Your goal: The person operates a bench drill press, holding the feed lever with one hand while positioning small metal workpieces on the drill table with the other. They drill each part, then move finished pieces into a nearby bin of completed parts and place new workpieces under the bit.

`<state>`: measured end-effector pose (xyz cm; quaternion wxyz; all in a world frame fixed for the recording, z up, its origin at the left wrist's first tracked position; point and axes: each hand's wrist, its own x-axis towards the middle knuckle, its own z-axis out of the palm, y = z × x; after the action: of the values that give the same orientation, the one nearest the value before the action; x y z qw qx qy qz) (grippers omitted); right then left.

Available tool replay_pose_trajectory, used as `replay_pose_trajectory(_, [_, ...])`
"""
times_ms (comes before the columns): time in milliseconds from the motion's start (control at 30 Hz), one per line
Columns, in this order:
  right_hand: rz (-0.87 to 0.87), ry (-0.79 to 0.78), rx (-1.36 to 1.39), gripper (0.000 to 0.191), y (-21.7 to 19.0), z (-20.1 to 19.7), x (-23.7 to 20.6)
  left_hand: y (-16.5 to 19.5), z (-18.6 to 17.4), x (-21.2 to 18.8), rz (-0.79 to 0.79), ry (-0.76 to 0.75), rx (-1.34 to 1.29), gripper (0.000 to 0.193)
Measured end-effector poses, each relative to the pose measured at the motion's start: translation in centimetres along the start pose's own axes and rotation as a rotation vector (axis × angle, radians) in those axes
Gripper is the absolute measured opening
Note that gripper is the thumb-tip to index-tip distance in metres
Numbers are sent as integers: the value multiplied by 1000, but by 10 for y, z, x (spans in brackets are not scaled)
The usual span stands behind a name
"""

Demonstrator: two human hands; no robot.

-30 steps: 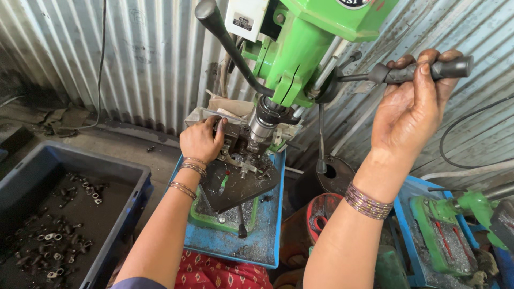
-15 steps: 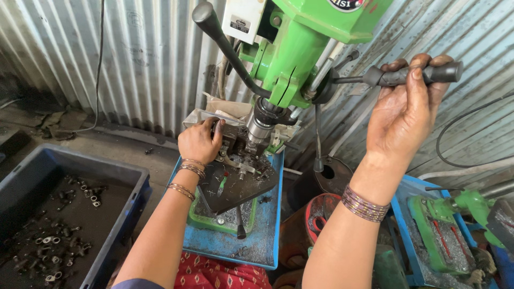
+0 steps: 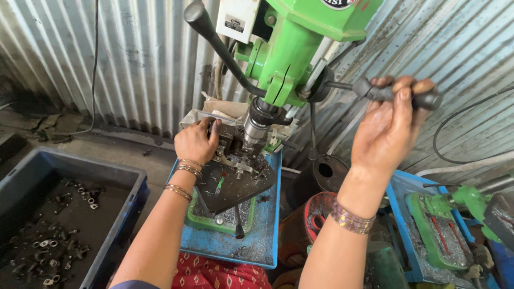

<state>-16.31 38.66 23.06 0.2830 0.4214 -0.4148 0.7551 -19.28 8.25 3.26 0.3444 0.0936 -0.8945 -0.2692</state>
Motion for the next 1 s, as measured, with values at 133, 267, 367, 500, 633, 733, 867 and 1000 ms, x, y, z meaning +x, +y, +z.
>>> replay_pose_trajectory(133, [-1,36,27,16,3,-10,-3,1,-8,-8,-68,-129,64,49])
replay_pose_trajectory(267, [-48,61,-64,19,20,-29,34,3,-25,-33,-209,-265,118,66])
replay_pose_trajectory(367, [-3,121,-86,31,37,-43,81,13,-33,-67,-105,71,-142,62])
replay_pose_trajectory(500, [196,155,-90,49,60,-54,126,46,-15,-118,-41,131,-629,48])
replay_pose_trajectory(633, [219,138,18,58,66,-61,137,74,39,-114,-1034,-370,-1856,64])
replay_pose_trajectory(733, [236,168,37,64,64,-63,136,68,71,-97,-1101,-263,-2098,64])
replay_pose_trajectory(867, [238,168,27,64,64,-65,137,69,87,-111,-1044,-144,-2001,52])
replay_pose_trajectory(1000, [218,163,25,57,71,-69,138,109,86,-170,-1046,-141,-1745,44])
